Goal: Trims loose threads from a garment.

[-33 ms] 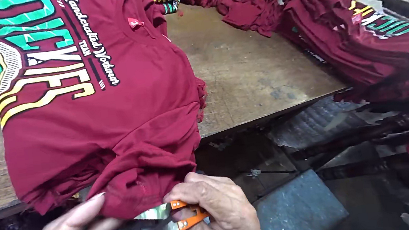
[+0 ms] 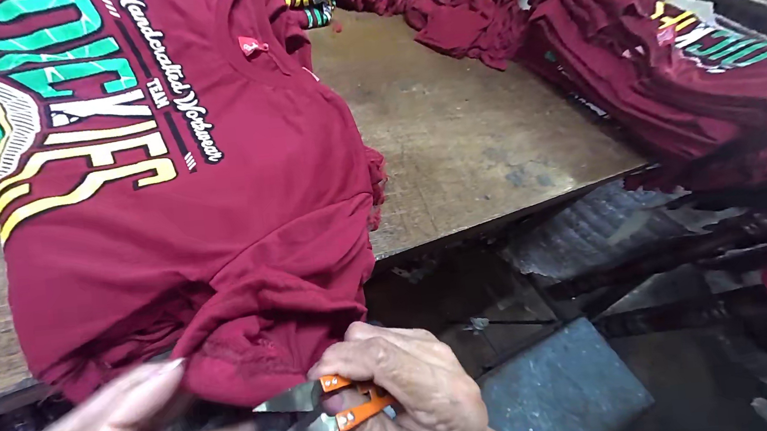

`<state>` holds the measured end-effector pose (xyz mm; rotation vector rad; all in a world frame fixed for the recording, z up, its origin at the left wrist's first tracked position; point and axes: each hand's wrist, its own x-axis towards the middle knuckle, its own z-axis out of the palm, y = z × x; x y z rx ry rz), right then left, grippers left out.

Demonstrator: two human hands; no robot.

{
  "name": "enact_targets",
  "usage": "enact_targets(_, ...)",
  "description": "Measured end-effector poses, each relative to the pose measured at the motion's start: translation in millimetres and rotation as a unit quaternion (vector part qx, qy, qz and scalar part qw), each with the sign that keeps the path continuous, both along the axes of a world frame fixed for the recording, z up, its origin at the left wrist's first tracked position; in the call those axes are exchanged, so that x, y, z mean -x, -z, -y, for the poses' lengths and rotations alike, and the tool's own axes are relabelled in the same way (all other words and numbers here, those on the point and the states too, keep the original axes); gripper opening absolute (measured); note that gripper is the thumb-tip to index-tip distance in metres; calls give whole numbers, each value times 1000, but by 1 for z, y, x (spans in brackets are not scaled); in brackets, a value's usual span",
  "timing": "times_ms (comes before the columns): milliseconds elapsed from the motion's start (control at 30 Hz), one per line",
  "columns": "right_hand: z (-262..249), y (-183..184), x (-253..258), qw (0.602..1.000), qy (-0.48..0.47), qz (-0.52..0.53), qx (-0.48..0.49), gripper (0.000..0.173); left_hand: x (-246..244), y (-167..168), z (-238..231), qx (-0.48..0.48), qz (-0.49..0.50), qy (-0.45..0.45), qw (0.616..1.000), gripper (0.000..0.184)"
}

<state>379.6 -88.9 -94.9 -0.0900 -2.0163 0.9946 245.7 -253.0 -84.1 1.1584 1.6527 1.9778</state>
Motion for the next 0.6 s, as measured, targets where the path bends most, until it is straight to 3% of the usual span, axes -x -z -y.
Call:
enact_targets(100, -10, -9, -2, 999, -29, -7, 21, 13, 20, 3, -14, 48, -244, -51, 967, 78)
enact_targets(167, -14, -16, -4, 999, -36, -5, 34, 14, 27, 3, -22, 64, -334, -62, 938, 68)
enact_targets(300, -22, -24, -6, 996, -54, -4, 71, 15, 40, -7, -36, 28, -288, 28, 957, 35)
enact_targets(400, -31, -24, -5, 991, -82, -5, 102, 13, 49, -22, -41, 40, -287, 70, 954, 26)
enact_targets(500, -40, -29, -5, 992, -85, 21, 95, 11, 57, -33, -40, 64, -282, 122, 949, 27)
enact_targets(600, -53, -37, -1, 997, -43, 49, 31, 11, 66, -42, -38, 76, -170, 199, 962, 40)
